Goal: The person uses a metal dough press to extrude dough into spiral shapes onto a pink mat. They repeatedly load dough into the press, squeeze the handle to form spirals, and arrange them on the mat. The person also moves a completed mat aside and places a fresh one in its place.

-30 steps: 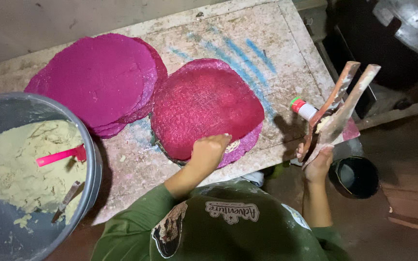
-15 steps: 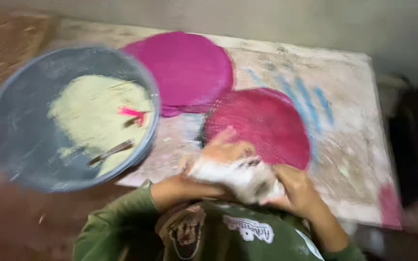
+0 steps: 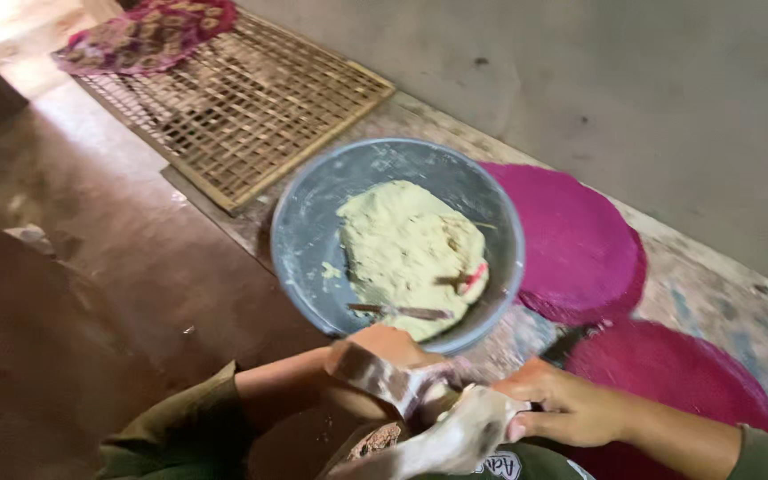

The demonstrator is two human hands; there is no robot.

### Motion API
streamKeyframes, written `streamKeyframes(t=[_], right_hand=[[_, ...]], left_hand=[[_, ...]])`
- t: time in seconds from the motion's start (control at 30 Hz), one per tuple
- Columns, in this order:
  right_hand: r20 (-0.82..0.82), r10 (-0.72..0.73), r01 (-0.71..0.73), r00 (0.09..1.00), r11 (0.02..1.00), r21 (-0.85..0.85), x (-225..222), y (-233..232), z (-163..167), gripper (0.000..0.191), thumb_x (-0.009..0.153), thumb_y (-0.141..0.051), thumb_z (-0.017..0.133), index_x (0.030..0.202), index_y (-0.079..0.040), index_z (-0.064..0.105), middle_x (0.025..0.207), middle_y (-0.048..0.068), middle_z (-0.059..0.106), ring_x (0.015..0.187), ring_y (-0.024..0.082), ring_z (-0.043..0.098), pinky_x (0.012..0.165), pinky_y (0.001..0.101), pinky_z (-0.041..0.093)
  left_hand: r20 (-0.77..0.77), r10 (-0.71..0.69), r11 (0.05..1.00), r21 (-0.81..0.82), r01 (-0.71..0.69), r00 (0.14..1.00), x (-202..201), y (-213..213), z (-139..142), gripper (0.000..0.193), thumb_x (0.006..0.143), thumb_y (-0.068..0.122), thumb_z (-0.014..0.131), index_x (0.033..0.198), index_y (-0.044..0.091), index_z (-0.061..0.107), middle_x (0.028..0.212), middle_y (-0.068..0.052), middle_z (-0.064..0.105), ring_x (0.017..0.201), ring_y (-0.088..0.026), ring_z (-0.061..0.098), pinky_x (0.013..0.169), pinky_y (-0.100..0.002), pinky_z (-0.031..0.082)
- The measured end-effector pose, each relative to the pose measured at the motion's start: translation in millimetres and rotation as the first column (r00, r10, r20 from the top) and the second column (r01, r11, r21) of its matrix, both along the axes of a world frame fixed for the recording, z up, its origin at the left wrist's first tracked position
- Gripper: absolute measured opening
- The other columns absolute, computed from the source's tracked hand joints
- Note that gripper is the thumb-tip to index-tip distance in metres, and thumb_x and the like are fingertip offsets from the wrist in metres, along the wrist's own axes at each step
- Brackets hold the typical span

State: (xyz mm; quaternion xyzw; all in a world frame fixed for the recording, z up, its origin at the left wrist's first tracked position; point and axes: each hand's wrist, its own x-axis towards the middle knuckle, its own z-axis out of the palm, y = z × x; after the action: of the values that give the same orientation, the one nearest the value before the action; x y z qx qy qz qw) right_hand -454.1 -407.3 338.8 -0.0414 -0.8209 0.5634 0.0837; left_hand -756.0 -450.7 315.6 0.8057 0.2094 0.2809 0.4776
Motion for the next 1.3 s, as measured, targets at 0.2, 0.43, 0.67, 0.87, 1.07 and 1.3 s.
streamKeyframes(t=[0.2, 0.43, 0.67, 0.87, 1.07, 1.3], right_hand=[[-0.052, -0.195, 0.185, 0.979, 0.762, 0.621, -61, 92, -9, 0.039, 0.091, -0.043, 0.064, 0.101, -0.008, 0.076, 0.073, 0.009, 0.069, 0.063, 0.022, 0.069, 0.055, 0.0358, 0.053], [-0.174, -0.059, 0.167, 0.983, -0.108, 0.980, -152, 184, 18, 0.042, 0.080, -0.013, 0.074, 0.122, -0.016, 0.067, 0.088, 0.003, 0.069, 0.084, 0.022, 0.069, 0.070, 0.0401, 0.058], [-0.232, -0.701, 0.586, 0.674, 0.316, 0.746, -212, 186, -40, 0.029, 0.094, -0.023, 0.070, 0.122, -0.014, 0.066, 0.116, 0.010, 0.068, 0.096, 0.025, 0.071, 0.080, 0.0372, 0.059], [0.612, -0.474, -0.127, 0.633, 0.717, 0.686, -259, 165, -172, 0.060, 0.097, -0.049, 0.065, 0.126, 0.002, 0.054, 0.098, 0.022, 0.069, 0.081, 0.033, 0.071, 0.071, 0.0428, 0.059], [0.587, -0.444, -0.132, 0.677, 0.712, 0.690, -290, 165, -183, 0.045, 0.097, -0.020, 0.056, 0.136, -0.001, 0.047, 0.100, 0.022, 0.067, 0.078, 0.037, 0.073, 0.064, 0.0475, 0.060], [0.600, -0.441, -0.285, 0.668, 0.593, 0.753, -272, 203, -139, 0.025, 0.089, -0.015, 0.062, 0.109, -0.001, 0.066, 0.092, 0.019, 0.070, 0.081, 0.037, 0.074, 0.065, 0.0465, 0.061]], left_hand=[[0.045, 0.352, 0.840, -0.456, -0.295, 0.935, -184, 77, -80, 0.046, 0.085, 0.015, 0.074, 0.127, -0.002, 0.064, 0.119, -0.017, 0.073, 0.102, -0.032, 0.072, 0.093, -0.041, 0.058], [0.209, 0.343, 0.328, -0.940, 0.092, 0.916, -202, 110, -158, 0.042, 0.082, 0.021, 0.061, 0.116, -0.001, 0.067, 0.102, -0.017, 0.074, 0.090, -0.026, 0.074, 0.090, -0.040, 0.061], [-0.018, 0.677, 0.554, -0.646, -0.525, 0.736, -212, 124, -159, 0.018, 0.083, 0.008, 0.067, 0.095, -0.004, 0.060, 0.093, -0.006, 0.067, 0.081, -0.014, 0.065, 0.077, -0.035, 0.057], [0.091, 0.802, 0.594, -0.033, -0.804, 0.590, -244, 148, -140, 0.009, 0.092, 0.000, 0.061, 0.096, 0.006, 0.066, 0.081, 0.001, 0.060, 0.059, -0.004, 0.056, 0.048, -0.023, 0.045], [0.318, 0.857, 0.500, -0.323, -0.803, 0.406, -239, 146, -127, 0.014, 0.087, -0.004, 0.069, 0.096, 0.002, 0.059, 0.075, 0.001, 0.058, 0.062, -0.007, 0.052, 0.054, -0.025, 0.042], [0.359, 0.828, 0.499, -0.124, -0.858, 0.430, -237, 142, -132, 0.033, 0.087, -0.004, 0.068, 0.119, 0.000, 0.059, 0.102, -0.004, 0.066, 0.092, -0.012, 0.062, 0.083, -0.029, 0.052]])
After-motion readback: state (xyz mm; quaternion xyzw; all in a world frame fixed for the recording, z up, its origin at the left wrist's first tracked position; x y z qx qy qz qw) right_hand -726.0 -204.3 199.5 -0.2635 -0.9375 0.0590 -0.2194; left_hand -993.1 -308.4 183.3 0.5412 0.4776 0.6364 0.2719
